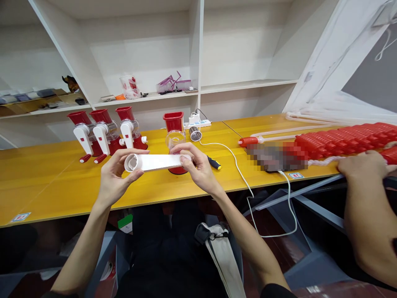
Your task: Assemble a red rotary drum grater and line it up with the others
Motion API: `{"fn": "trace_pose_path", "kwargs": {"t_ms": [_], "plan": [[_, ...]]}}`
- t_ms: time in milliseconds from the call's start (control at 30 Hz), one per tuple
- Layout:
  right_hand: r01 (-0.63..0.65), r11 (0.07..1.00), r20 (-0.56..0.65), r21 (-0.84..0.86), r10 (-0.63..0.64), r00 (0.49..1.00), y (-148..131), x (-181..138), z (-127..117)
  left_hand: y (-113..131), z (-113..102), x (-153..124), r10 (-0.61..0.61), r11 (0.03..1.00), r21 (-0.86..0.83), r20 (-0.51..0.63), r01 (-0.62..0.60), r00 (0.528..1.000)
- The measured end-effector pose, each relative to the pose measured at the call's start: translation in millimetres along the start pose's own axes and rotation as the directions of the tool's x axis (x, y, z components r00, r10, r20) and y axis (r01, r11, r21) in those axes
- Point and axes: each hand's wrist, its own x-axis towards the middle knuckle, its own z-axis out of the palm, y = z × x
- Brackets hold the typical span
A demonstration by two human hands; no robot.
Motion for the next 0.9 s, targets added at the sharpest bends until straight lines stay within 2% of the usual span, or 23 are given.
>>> {"fn": "trace_pose_path", "kwargs": {"t_ms": [167,300,367,500,600,667,800,900], "plan": [[0.086,0.986,0.075,-0.142,-0.076,0.994,1,-2,1,-6,14,2,-0.115,0.98,-0.172,-0.073,0.101,0.991],[-0.018,0.988,0.247,-0.15,0.055,0.967,3,-1,1,-4,23,1,-0.141,0.987,-0.11,-0.276,0.115,0.951],[-0.092,0.99,0.354,-0.107,0.124,0.927,2,-1,2,-2,23,1,-0.088,0.996,-0.042,-0.306,0.079,0.948],[-0.185,0.98,0.514,-0.071,0.194,0.836,-3,-2,10,0,21,-3,0.008,0.999,0.053,-0.166,0.001,0.986],[-0.272,0.959,0.537,-0.081,0.271,0.799,-4,-4,21,0,21,-8,0.04,0.992,0.124,-0.058,-0.033,0.998],[-0.3,0.952,0.527,-0.059,0.285,0.801,-2,-6,28,-1,20,-9,0.049,0.984,0.171,-0.017,-0.045,0.999],[-0.279,0.958,0.479,-0.064,0.275,0.834,5,-10,38,-2,16,-9,0.08,0.968,0.238,0.005,-0.079,0.997],[-0.269,0.961,0.441,-0.069,0.271,0.856,8,-11,41,-1,12,-7,0.091,0.968,0.23,0.042,-0.098,0.995]]}}
